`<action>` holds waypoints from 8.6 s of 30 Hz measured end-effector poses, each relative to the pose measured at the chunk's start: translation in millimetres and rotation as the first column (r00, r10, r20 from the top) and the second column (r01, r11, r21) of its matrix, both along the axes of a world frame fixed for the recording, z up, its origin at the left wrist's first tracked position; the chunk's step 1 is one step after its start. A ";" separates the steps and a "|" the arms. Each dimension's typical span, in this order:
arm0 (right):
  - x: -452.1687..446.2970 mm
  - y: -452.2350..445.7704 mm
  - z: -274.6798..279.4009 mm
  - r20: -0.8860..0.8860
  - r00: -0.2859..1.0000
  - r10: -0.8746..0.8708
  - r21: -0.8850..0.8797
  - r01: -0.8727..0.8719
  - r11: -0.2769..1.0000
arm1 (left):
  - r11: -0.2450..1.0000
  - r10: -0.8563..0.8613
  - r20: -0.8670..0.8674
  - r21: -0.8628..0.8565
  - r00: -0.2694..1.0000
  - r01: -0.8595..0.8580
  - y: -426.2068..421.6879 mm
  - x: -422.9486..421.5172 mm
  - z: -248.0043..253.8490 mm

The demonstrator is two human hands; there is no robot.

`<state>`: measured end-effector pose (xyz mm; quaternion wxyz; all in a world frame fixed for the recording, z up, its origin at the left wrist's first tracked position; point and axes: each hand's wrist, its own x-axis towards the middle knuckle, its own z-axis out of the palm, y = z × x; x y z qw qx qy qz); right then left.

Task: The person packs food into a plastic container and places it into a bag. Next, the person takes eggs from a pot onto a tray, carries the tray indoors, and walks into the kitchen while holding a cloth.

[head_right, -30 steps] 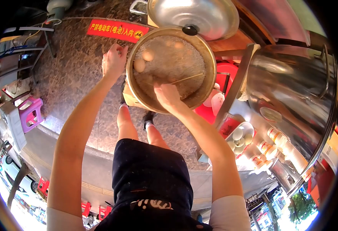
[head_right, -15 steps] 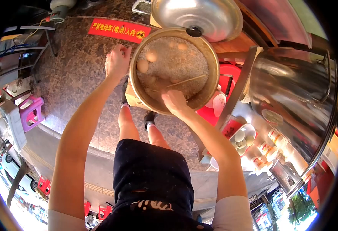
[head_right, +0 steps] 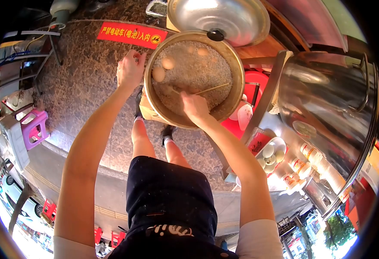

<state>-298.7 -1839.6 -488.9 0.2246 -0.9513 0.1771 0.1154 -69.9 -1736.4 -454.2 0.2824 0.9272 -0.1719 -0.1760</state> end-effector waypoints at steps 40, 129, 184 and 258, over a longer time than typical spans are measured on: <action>-1.7 -1.9 -16.1 -0.094 0.980 0.173 0.004 -0.173 0.985 | 0.998 -0.020 -0.047 0.063 0.999 0.023 -1.4 1.3 3.9; 11.0 -39.8 -6.0 -0.081 0.985 0.151 -0.090 -0.159 0.983 | 1.000 -0.013 -0.043 -0.021 0.999 0.012 0.3 0.7 1.0; 31.0 -4.0 -1.8 -0.010 0.993 0.117 -0.044 -0.117 0.992 | 1.000 -0.005 -0.040 -0.016 0.999 0.004 0.4 -1.4 5.0; 14.4 -3.4 -6.1 -0.147 0.931 0.335 -0.097 -0.350 0.932 | 0.998 -0.029 -0.082 -0.065 0.996 0.023 2.4 3.0 -1.4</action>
